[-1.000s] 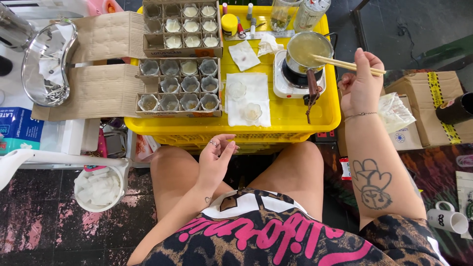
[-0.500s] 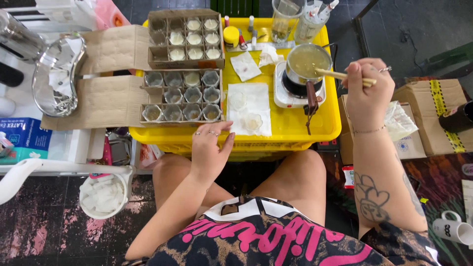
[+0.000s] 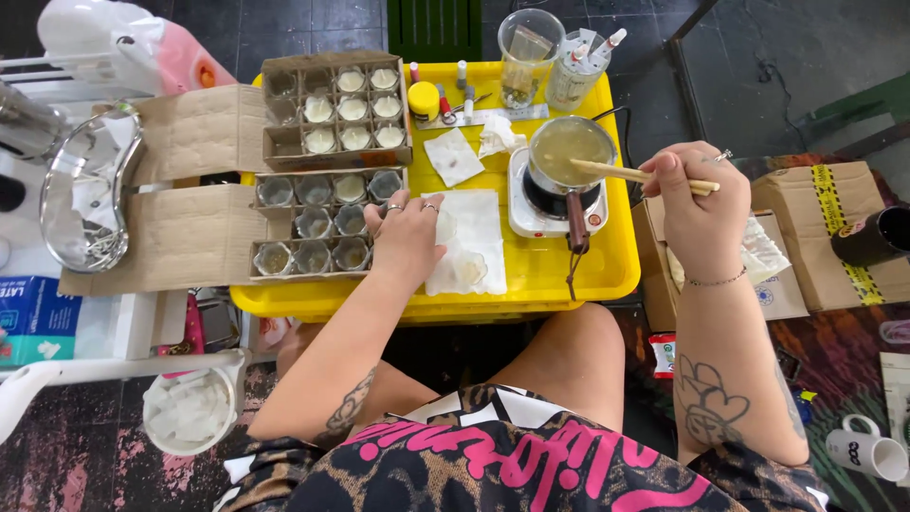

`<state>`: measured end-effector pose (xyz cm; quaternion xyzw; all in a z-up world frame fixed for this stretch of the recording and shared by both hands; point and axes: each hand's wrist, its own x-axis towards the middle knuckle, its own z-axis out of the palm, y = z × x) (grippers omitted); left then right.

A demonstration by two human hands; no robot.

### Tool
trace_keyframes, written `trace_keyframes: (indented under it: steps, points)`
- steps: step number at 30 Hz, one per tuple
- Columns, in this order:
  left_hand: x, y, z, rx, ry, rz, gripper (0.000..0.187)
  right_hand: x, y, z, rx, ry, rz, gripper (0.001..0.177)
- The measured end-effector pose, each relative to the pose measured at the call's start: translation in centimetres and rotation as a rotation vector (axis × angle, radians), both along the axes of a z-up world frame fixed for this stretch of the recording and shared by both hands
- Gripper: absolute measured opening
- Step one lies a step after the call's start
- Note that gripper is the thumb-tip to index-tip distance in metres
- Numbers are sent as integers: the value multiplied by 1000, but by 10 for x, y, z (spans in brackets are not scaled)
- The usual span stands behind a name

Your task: Stirring and pouring melted wax into candle containers.

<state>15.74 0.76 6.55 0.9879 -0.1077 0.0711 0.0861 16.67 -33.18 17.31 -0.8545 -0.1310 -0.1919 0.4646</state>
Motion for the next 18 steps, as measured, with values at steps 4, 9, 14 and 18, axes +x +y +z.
trace_keyframes:
  steps: [4,9,14,18]
  points:
    - [14,1,-9,9,44,-14,77,3,-10,-4,32,4,10,37]
    - [25,-1,12,-59,189,-11,74,5,-16,-9,131,25,10,33]
    - [44,2,24,-350,313,-131,73,8,-21,-14,163,33,4,33]
    - [52,-5,26,-367,403,-241,55,5,-19,-15,256,57,11,33]
